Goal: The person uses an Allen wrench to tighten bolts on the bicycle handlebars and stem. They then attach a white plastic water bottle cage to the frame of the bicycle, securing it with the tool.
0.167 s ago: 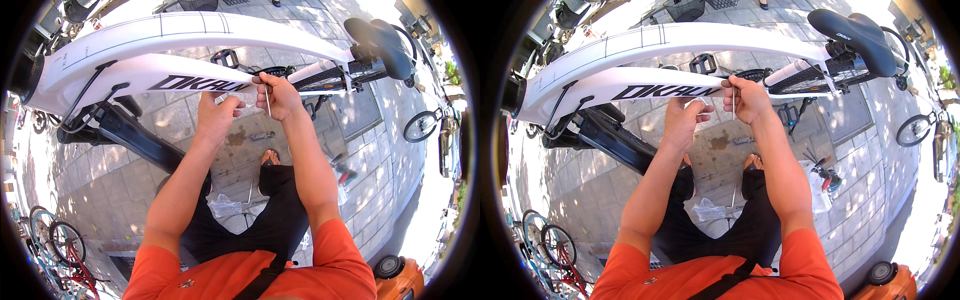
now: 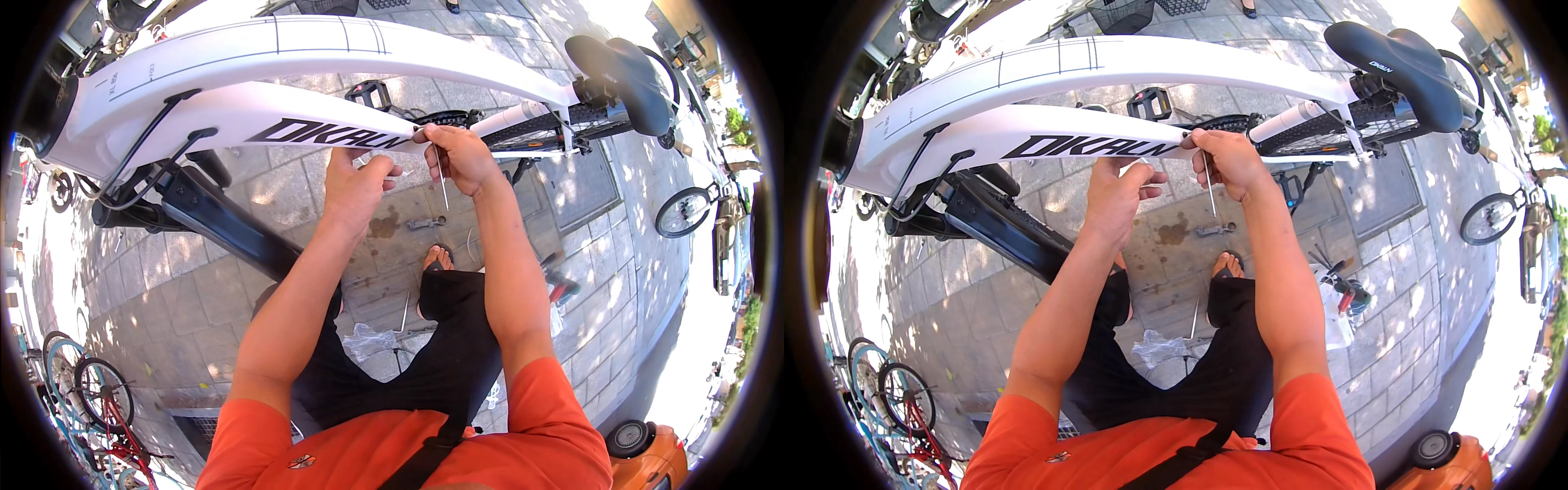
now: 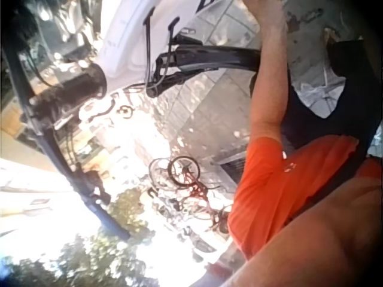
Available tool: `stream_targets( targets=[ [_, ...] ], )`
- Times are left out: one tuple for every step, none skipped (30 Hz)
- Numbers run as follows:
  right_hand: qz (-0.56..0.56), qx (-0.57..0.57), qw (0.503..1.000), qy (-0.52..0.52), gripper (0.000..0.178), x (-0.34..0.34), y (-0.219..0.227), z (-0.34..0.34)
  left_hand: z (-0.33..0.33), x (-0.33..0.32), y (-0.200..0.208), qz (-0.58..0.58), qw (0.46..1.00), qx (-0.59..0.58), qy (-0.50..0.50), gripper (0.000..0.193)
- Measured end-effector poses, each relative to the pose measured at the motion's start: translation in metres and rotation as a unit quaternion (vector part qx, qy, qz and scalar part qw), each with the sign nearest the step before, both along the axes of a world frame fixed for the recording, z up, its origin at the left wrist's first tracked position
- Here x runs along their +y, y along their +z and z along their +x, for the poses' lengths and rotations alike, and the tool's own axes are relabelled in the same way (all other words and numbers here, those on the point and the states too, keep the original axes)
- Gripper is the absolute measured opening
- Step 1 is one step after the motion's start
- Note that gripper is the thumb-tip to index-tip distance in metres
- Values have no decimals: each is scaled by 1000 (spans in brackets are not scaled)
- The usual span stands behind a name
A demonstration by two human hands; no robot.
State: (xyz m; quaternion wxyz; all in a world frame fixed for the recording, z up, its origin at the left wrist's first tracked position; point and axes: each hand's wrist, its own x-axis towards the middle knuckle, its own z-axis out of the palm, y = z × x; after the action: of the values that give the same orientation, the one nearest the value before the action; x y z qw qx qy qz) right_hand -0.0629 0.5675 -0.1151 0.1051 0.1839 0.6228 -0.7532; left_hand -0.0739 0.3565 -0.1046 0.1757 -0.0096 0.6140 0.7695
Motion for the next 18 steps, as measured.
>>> stream_targets(
  targets=[
    [29,2,999,14,35,1,2,-1,0,0,0,0,1000,-2,2,56],
    [58,3,998,27,36,3,4,-1,1,0,1,-7,1000,1,7,50],
    [81,12,996,37,35,4,4,-1,3,1,3,-14,1000,4,11,45],
    [105,20,993,47,35,5,3,-1,6,1,5,-20,1000,8,15,40],
    [128,28,990,56,34,6,2,0,8,2,4,-22,1000,6,18,40],
    [207,67,974,57,33,8,0,-1,7,2,5,-23,1000,8,19,41],
    [285,106,951,58,31,10,-7,0,6,2,6,-25,999,10,21,41],
    [360,143,920,57,29,10,-13,1,7,1,7,-28,999,6,16,42],
    [442,191,876,29,28,9,-19,3,8,0,6,-31,999,1,13,43],
    [522,241,819,-2,28,7,-19,4,8,1,9,-29,1000,2,8,44],
    [595,286,750,-34,27,4,-21,5,13,2,9,-43,999,-11,17,46],
    [579,264,767,-78,28,3,-31,2,17,5,6,-54,998,-18,25,47],
    [554,222,795,-108,31,0,-32,2,24,4,4,-68,997,-27,35,49],
    [555,221,790,-134,31,3,-31,1,29,3,1,-85,996,-22,36,54],
    [553,221,788,-159,32,3,-30,1,35,-2,-8,-91,995,-22,20,54],
    [549,197,798,-151,31,6,-23,11,40,-1,-16,-95,995,-16,-2,54],
    [548,178,803,-152,31,13,-13,25,47,7,-22,-105,994,-10,-29,51],
    [542,159,811,-148,31,16,-8,38,59,12,-34,-119,991,-7,-52,48]
  ],
)
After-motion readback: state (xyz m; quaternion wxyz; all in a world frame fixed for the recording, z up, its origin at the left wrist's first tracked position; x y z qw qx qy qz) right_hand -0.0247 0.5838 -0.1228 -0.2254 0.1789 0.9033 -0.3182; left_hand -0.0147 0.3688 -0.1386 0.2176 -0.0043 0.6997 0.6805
